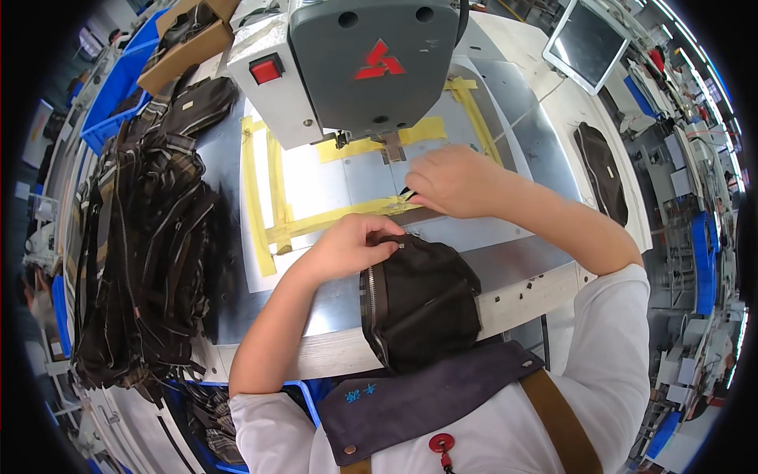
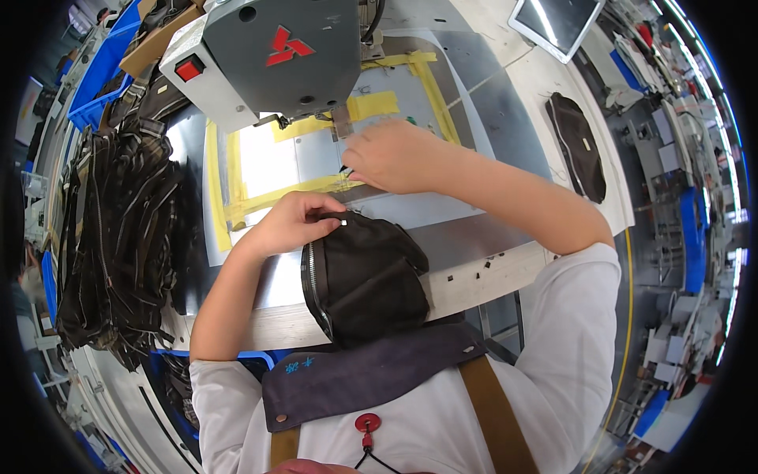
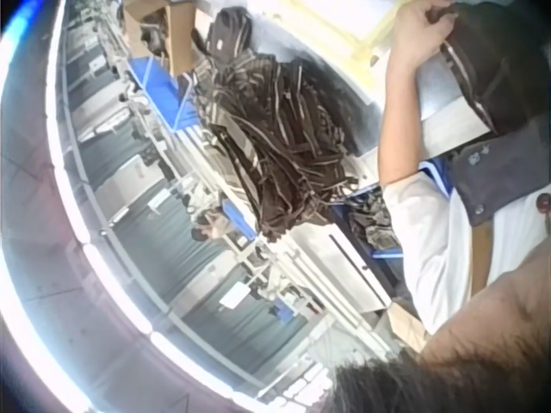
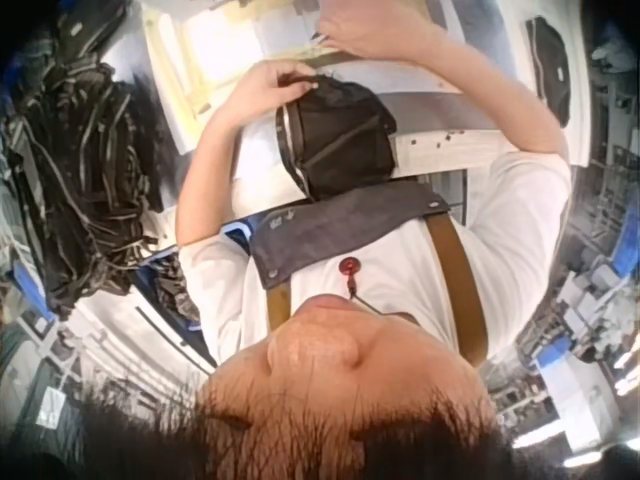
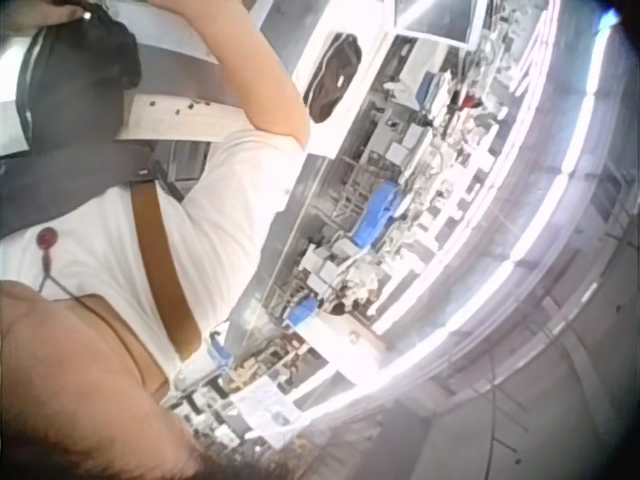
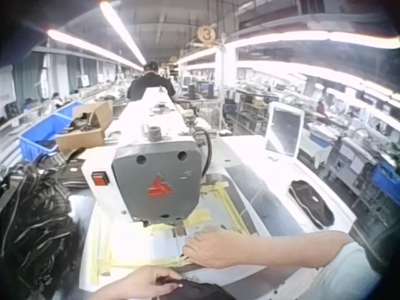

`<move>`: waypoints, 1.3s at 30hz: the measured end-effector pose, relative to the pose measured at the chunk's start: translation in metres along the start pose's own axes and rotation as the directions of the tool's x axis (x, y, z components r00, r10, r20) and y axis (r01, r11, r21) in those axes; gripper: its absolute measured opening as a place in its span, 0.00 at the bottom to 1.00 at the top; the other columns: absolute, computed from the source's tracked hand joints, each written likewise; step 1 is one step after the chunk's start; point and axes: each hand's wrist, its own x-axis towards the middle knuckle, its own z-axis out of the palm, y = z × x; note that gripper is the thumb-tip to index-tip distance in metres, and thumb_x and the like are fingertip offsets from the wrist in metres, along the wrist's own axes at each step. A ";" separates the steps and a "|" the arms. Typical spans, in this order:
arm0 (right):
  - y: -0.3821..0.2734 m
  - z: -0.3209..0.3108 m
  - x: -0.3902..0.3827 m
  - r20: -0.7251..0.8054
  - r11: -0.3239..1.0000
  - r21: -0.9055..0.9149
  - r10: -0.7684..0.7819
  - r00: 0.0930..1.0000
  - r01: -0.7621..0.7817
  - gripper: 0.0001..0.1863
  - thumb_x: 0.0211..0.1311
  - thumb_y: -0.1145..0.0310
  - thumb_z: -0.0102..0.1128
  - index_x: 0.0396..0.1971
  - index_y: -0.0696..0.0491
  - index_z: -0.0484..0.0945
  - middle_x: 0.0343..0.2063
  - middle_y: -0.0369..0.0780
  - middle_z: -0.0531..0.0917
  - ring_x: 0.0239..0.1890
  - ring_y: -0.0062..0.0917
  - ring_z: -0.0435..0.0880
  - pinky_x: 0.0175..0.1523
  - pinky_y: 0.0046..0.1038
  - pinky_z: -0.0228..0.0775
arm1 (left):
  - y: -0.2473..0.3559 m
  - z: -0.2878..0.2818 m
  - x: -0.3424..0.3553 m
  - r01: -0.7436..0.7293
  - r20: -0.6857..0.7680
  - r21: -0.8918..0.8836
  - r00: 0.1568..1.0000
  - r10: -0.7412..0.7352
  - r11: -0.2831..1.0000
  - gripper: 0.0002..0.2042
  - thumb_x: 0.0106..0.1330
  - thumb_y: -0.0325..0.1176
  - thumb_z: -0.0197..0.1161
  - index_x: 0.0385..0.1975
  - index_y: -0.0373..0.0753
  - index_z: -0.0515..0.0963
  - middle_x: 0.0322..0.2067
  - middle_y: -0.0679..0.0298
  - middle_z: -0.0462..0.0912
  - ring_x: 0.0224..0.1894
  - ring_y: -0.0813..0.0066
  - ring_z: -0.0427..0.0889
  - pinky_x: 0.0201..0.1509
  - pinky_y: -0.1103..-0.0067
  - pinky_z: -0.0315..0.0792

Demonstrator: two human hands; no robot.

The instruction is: The person aligns the zipper of a black fabric bag under the needle of a sewing machine and sews the seam. They repeat this process for multiple bags, handling each one individually and using scissors to trim threads after sewing.

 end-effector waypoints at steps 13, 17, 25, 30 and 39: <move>0.007 0.023 0.011 0.121 0.975 -0.077 -0.197 0.973 0.207 0.09 0.59 0.63 0.56 0.23 0.50 0.72 0.23 0.34 0.75 0.30 0.25 0.77 0.42 0.27 0.64 | 0.000 -0.003 0.000 -0.039 0.004 -0.085 0.999 0.039 0.996 0.09 0.63 0.24 0.62 0.42 0.31 0.79 0.35 0.64 0.85 0.38 0.82 0.80 0.45 0.83 0.74; -0.008 0.027 -0.002 0.277 0.994 0.062 0.072 0.958 -0.093 0.13 0.66 0.57 0.53 0.26 0.49 0.75 0.28 0.36 0.81 0.31 0.30 0.80 0.46 0.30 0.64 | -0.002 -0.004 -0.001 -0.096 0.067 -0.174 0.992 0.109 0.980 0.08 0.63 0.24 0.63 0.41 0.32 0.80 0.35 0.67 0.83 0.37 0.84 0.79 0.46 0.85 0.73; -0.033 0.001 -0.034 -0.052 0.745 0.585 0.427 0.903 -0.319 0.10 0.59 0.64 0.60 0.36 0.53 0.80 0.32 0.40 0.79 0.39 0.34 0.79 0.49 0.35 0.69 | 0.005 0.002 -0.004 -0.039 -0.018 -0.105 0.999 0.037 0.994 0.07 0.59 0.20 0.66 0.37 0.35 0.80 0.37 0.69 0.81 0.41 0.85 0.77 0.44 0.85 0.72; -0.069 0.006 -0.046 0.029 0.574 0.755 0.453 0.891 -0.317 0.07 0.51 0.69 0.65 0.31 0.53 0.79 0.32 0.38 0.79 0.33 0.33 0.78 0.38 0.32 0.72 | 0.008 0.018 -0.002 -0.425 -0.196 0.354 0.837 0.511 0.833 0.11 0.50 0.23 0.71 0.32 0.41 0.79 0.30 0.69 0.80 0.28 0.76 0.78 0.33 0.82 0.72; -0.070 0.012 -0.063 -0.463 0.878 0.477 0.224 0.857 0.028 0.11 0.44 0.76 0.68 0.30 0.51 0.79 0.29 0.34 0.76 0.31 0.29 0.77 0.32 0.29 0.70 | 0.010 0.034 -0.005 -0.502 -0.139 0.758 0.500 0.855 0.417 0.17 0.35 0.23 0.73 0.27 0.43 0.77 0.27 0.66 0.76 0.27 0.68 0.79 0.25 0.76 0.72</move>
